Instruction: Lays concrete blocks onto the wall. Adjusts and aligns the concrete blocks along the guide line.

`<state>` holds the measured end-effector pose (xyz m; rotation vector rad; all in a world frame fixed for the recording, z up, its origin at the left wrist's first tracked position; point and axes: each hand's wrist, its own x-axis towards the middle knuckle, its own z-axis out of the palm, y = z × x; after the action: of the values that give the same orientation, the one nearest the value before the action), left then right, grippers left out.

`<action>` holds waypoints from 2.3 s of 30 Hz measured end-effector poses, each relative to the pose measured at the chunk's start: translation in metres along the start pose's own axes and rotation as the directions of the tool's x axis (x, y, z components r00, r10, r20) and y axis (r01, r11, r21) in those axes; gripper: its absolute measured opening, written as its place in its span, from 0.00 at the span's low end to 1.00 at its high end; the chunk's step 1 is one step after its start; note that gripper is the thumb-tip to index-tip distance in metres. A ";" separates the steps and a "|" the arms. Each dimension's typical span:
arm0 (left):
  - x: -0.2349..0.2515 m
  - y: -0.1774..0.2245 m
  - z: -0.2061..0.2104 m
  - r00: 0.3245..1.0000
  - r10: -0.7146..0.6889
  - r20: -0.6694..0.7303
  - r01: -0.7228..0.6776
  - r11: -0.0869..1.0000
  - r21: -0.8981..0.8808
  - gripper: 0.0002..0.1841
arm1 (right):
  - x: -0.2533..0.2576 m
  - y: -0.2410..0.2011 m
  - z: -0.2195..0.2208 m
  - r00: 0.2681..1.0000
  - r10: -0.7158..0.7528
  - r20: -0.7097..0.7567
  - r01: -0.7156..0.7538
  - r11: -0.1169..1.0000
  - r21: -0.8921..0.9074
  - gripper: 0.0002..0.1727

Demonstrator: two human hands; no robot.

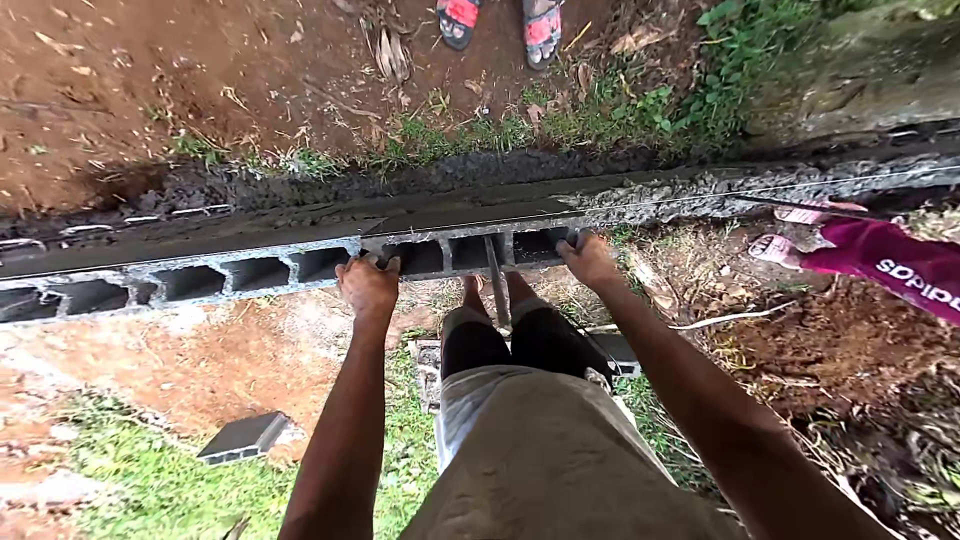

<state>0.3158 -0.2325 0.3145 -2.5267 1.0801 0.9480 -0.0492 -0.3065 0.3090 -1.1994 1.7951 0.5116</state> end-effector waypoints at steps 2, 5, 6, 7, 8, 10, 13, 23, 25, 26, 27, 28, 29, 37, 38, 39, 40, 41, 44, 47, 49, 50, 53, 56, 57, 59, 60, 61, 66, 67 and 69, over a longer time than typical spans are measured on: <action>0.000 0.000 -0.003 1.000 0.005 0.010 -0.005 1.000 0.000 0.25 | 0.001 0.000 0.000 1.000 -0.015 0.001 0.015 1.000 0.006 0.27; 0.000 0.000 -0.007 0.999 -0.003 0.033 0.003 1.000 -0.002 0.27 | 0.000 -0.003 -0.003 1.000 -0.004 0.009 0.004 1.000 -0.006 0.28; 0.000 0.001 -0.007 0.999 -0.003 0.032 0.003 1.000 -0.001 0.27 | 0.000 -0.003 -0.003 1.000 0.001 0.014 -0.001 1.000 -0.017 0.28; 0.000 0.002 -0.007 1.000 -0.004 0.029 0.004 1.000 0.001 0.26 | 0.000 -0.003 -0.004 1.000 0.006 0.022 -0.005 1.000 -0.025 0.28; 0.000 0.001 -0.006 1.000 -0.003 0.021 0.003 1.000 0.005 0.26 | 0.000 -0.003 -0.005 1.000 0.006 0.026 -0.005 1.000 -0.029 0.28; 0.001 0.000 -0.003 1.000 0.000 0.005 0.000 1.000 0.011 0.26 | 0.002 -0.003 -0.005 0.999 0.009 0.038 -0.008 1.000 -0.028 0.27; 0.002 -0.001 -0.001 1.000 0.015 0.005 -0.015 1.000 0.017 0.26 | 0.005 -0.003 -0.005 0.999 0.009 0.044 -0.008 1.000 -0.028 0.27; 0.004 -0.002 0.000 0.999 0.026 -0.020 -0.025 0.999 0.035 0.27 | 0.006 -0.004 -0.008 0.998 -0.001 0.060 0.002 1.000 -0.017 0.26; 0.003 -0.001 0.000 1.000 0.027 -0.006 -0.027 0.999 0.026 0.28 | 0.005 -0.006 -0.012 0.997 0.010 0.079 -0.007 1.000 -0.030 0.27; 0.002 0.000 -0.001 1.000 0.029 -0.003 -0.029 0.999 0.030 0.28 | 0.005 -0.006 -0.012 0.996 0.007 0.085 -0.005 0.999 -0.032 0.27; 0.002 0.000 -0.001 1.000 0.030 -0.001 -0.030 0.999 0.043 0.28 | 0.005 -0.005 -0.012 0.996 -0.001 0.088 0.003 1.000 -0.024 0.27; 0.003 0.000 -0.001 1.000 0.029 0.002 -0.029 0.998 0.054 0.28 | 0.005 -0.005 -0.012 0.996 -0.010 0.089 0.011 1.000 -0.010 0.27; 0.003 0.002 -0.002 1.000 0.023 0.004 -0.023 0.998 0.060 0.28 | 0.005 -0.005 -0.013 0.996 -0.018 0.087 0.018 1.000 0.005 0.27; 0.002 0.001 -0.004 1.000 0.021 0.001 -0.021 0.995 0.095 0.30 | 0.006 -0.001 -0.011 0.994 -0.077 0.072 0.073 0.996 0.053 0.26; 0.001 0.001 -0.004 1.000 0.028 -0.002 -0.028 0.995 0.096 0.30 | 0.005 -0.002 -0.011 0.994 -0.082 0.067 0.079 0.995 0.056 0.26; 0.000 0.000 -0.005 0.999 0.043 -0.006 -0.042 0.994 0.100 0.30 | 0.004 -0.003 -0.011 0.995 -0.087 0.058 0.084 0.995 0.056 0.26; 0.000 0.000 -0.005 0.998 0.068 -0.013 -0.066 0.992 0.104 0.29 | 0.004 -0.003 -0.012 0.995 -0.089 0.050 0.086 0.995 0.053 0.26; -0.002 0.000 -0.005 0.996 0.090 -0.010 -0.089 0.990 0.114 0.29 | 0.003 -0.003 -0.012 0.995 -0.090 0.045 0.088 0.995 0.048 0.26; -0.003 -0.001 -0.008 0.993 0.121 -0.014 -0.118 0.983 0.137 0.26 | 0.001 -0.004 -0.012 0.994 -0.107 0.022 0.106 0.993 0.058 0.26; -0.002 -0.004 -0.010 0.992 0.122 -0.025 -0.118 0.986 0.120 0.27 | 0.002 -0.004 -0.007 0.992 -0.126 -0.032 0.127 0.990 0.060 0.25; -0.002 -0.011 -0.008 0.988 0.150 -0.041 -0.146 0.985 0.097 0.28 | 0.001 -0.004 -0.002 0.990 -0.121 -0.073 0.125 0.991 0.053 0.25; -0.001 -0.013 -0.007 0.984 0.170 -0.050 -0.165 0.983 0.086 0.29 | 0.002 -0.005 -0.002 0.989 -0.115 -0.096 0.119 0.992 0.047 0.25; -0.004 -0.019 -0.009 0.981 0.190 -0.041 -0.190 0.982 0.018 0.31 | 0.000 -0.002 0.003 0.983 -0.093 -0.161 0.100 0.994 0.037 0.26; -0.006 -0.023 -0.014 0.977 0.207 -0.039 -0.209 0.978 -0.024 0.29 | 0.003 -0.008 0.009 0.974 -0.092 -0.209 0.099 0.995 0.021 0.30; -0.005 -0.024 -0.014 0.977 0.212 -0.033 -0.213 0.977 -0.029 0.28 | 0.004 -0.009 0.010 0.972 -0.084 -0.220 0.092 0.995 0.029 0.30; -0.001 -0.029 -0.013 0.972 0.232 -0.026 -0.233 0.971 -0.053 0.26 | 0.004 -0.010 0.014 0.968 -0.060 -0.245 0.076 0.996 0.056 0.30; 0.000 -0.031 -0.012 0.970 0.241 -0.022 -0.242 0.968 -0.069 0.25 | 0.005 -0.011 0.015 0.965 -0.045 -0.259 0.067 0.995 0.074 0.30; 0.003 -0.033 -0.011 0.967 0.255 -0.023 -0.256 0.963 -0.083 0.24 | 0.005 -0.011 0.018 0.960 -0.029 -0.279 0.055 0.995 0.086 0.30; 0.010 -0.038 -0.006 0.960 0.276 -0.033 -0.278 0.953 -0.118 0.22 | 0.004 -0.013 0.025 0.941 0.001 -0.340 0.037 0.994 0.104 0.30; 0.011 -0.038 -0.005 0.961 0.277 -0.029 -0.278 0.953 -0.118 0.22 | 0.004 -0.013 0.025 0.938 0.009 -0.345 0.031 0.994 0.108 0.29; 0.012 -0.038 -0.004 0.962 0.273 -0.021 -0.274 0.956 -0.109 0.22 | 0.007 -0.011 0.027 0.932 0.018 -0.361 0.026 0.993 0.116 0.30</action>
<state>0.3509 -0.2145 0.3079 -2.5096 1.4456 1.0985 -0.0286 -0.2952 0.2901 -1.2742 2.1000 0.1809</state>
